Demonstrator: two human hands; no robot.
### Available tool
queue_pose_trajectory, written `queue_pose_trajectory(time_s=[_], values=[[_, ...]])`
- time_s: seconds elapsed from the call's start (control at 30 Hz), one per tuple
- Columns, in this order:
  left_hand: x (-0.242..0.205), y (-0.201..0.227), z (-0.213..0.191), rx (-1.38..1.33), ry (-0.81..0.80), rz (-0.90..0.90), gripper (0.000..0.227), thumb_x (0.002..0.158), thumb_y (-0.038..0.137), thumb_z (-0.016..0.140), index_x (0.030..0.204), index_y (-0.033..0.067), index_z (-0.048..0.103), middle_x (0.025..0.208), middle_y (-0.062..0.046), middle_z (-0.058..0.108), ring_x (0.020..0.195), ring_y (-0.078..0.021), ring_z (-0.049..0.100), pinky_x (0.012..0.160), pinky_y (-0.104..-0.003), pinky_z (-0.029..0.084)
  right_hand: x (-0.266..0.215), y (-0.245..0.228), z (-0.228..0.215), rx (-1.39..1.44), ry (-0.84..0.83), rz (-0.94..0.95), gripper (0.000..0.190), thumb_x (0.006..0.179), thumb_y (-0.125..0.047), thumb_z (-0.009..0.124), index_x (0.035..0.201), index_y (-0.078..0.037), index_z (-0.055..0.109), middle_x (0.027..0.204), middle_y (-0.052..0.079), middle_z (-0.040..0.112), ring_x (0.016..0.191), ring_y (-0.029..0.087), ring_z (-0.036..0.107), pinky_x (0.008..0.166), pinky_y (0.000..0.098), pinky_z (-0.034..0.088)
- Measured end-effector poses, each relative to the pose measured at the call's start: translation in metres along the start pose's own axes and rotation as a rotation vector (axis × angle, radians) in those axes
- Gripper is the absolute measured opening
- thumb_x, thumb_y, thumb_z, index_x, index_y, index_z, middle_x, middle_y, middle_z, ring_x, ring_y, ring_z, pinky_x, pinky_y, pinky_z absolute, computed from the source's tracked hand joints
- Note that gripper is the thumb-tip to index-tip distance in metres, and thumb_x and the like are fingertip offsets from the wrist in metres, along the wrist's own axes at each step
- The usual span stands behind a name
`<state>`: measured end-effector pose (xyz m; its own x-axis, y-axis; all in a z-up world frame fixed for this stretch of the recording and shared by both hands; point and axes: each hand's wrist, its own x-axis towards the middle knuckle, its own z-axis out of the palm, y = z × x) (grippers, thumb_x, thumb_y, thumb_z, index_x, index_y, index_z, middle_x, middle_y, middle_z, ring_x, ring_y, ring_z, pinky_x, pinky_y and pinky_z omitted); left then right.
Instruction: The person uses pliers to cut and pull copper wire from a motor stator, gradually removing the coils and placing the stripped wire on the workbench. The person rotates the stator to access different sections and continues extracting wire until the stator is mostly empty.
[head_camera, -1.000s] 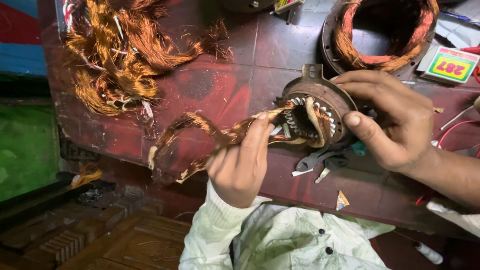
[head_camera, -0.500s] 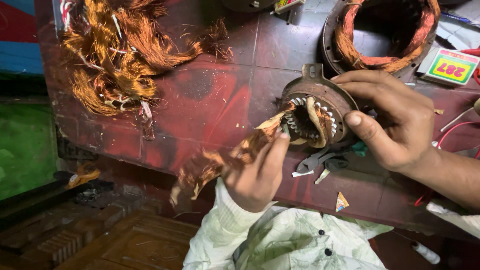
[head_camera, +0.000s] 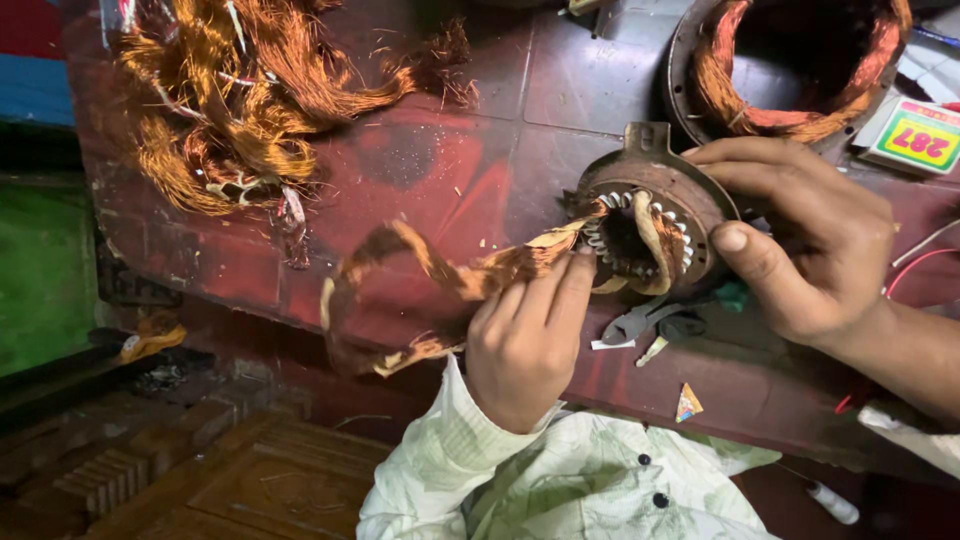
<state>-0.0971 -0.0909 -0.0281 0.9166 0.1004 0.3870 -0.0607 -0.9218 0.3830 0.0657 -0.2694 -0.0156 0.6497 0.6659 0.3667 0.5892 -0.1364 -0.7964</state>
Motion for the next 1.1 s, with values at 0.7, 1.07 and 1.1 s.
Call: queue_pose_trajectory(time_s=[0.7,1.07,1.1], values=[[-0.001,-0.001,0.017,-0.169,0.059,-0.096,0.023,0.098,0.008,0.077,0.120,0.0030,0.069,0.095,-0.009,0.075,0.076,-0.0243,0.074,0.067,-0.035,0.059,0.003,0.000,-0.001,-0.060,-0.036,0.010,0.041,0.101,-0.028,0.059,0.117,0.010,0.065,0.120,0.026,0.067,0.106,0.031,0.070,0.092,0.0349,0.054],[-0.014,-0.008,0.006,-0.269,-0.177,-0.155,0.025,0.086,0.003,0.074,0.110,0.0040,0.070,0.114,-0.010,0.068,0.088,-0.0294,0.065,0.079,-0.039,0.055,-0.005,-0.024,0.004,-0.058,-0.079,0.014,0.051,0.086,-0.027,0.077,0.119,0.011,0.063,0.125,0.027,0.066,0.106,0.032,0.071,0.086,0.0333,0.057],[-0.013,-0.010,0.004,-0.220,-0.200,-0.211,0.024,0.079,0.002,0.074,0.102,0.0077,0.072,0.111,-0.008,0.071,0.080,-0.0293,0.063,0.074,-0.040,0.053,-0.010,-0.028,0.005,-0.049,-0.101,0.024,0.059,0.082,-0.029,0.082,0.120,0.011,0.062,0.127,0.027,0.065,0.106,0.031,0.071,0.084,0.0320,0.058]])
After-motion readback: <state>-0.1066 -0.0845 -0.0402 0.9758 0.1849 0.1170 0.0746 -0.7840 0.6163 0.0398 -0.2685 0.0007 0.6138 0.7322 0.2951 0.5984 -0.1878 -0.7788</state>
